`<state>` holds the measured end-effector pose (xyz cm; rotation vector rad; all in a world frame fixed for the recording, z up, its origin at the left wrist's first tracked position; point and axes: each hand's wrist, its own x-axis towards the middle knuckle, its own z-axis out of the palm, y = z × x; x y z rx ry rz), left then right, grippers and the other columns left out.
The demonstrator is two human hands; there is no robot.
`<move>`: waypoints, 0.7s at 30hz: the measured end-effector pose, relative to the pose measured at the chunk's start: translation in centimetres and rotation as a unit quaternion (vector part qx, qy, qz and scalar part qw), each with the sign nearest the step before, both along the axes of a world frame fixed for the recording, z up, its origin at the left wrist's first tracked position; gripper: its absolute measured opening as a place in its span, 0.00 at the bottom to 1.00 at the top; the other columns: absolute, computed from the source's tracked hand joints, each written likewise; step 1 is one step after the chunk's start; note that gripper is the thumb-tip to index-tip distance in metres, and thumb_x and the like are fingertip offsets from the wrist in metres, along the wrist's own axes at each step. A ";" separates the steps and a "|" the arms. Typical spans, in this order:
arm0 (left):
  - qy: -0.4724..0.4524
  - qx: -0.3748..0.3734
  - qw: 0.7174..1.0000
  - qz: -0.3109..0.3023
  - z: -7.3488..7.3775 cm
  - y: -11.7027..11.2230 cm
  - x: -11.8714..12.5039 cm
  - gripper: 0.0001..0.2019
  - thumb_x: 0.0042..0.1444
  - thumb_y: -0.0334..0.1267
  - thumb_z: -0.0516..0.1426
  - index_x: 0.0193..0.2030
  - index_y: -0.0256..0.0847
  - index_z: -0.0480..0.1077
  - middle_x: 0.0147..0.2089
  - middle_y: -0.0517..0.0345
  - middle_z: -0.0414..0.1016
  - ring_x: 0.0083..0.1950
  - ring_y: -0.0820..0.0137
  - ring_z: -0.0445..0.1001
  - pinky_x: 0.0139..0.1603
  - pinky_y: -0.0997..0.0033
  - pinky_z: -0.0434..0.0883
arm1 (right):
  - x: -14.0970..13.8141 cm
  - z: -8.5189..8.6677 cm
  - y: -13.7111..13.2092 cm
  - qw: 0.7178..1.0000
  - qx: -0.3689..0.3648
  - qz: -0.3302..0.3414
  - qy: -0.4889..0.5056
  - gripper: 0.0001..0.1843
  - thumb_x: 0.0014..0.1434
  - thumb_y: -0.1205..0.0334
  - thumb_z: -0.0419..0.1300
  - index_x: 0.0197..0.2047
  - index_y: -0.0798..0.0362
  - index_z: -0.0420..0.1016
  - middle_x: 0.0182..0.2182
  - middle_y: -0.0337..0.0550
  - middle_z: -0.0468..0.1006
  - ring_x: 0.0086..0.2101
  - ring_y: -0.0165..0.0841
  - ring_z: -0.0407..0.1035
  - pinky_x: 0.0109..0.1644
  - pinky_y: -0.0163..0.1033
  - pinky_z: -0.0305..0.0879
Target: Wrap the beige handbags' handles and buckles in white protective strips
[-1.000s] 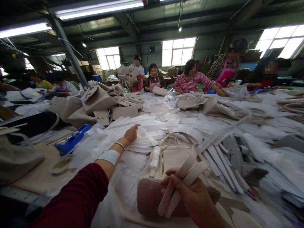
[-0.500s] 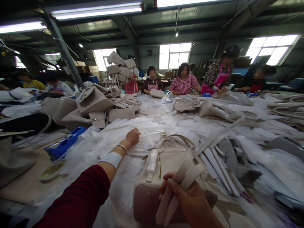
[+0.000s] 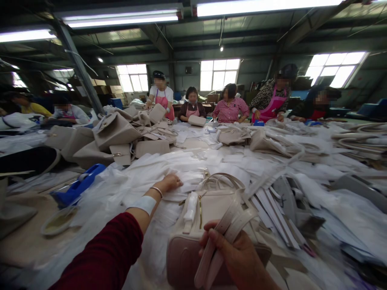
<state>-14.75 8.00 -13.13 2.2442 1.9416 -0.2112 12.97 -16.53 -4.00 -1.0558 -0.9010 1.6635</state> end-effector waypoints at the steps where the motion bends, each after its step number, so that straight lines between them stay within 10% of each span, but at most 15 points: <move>1: -0.001 -0.002 1.000 0.006 0.0 -0.1 0.0 0.17 0.65 0.43 0.57 0.57 0.39 0.69 0.56 0.48 0.72 0.52 0.63 0.74 0.51 0.55 0.75 | 0.0 0.0 0.0 1.000 0.004 0.002 0.000 0.22 0.48 0.46 0.73 0.38 0.55 0.78 0.28 0.45 0.81 0.27 0.40 0.78 0.31 0.44 0.75; 21: -0.034 0.020 0.997 0.073 0.2 -0.6 2.2 0.19 0.64 0.45 0.57 0.57 0.38 0.69 0.59 0.47 0.70 0.56 0.59 0.72 0.56 0.49 0.72 | 0.0 -0.2 0.1 1.000 0.006 0.006 0.024 0.22 0.49 0.48 0.73 0.39 0.55 0.76 0.27 0.44 0.82 0.26 0.38 0.78 0.31 0.41 0.75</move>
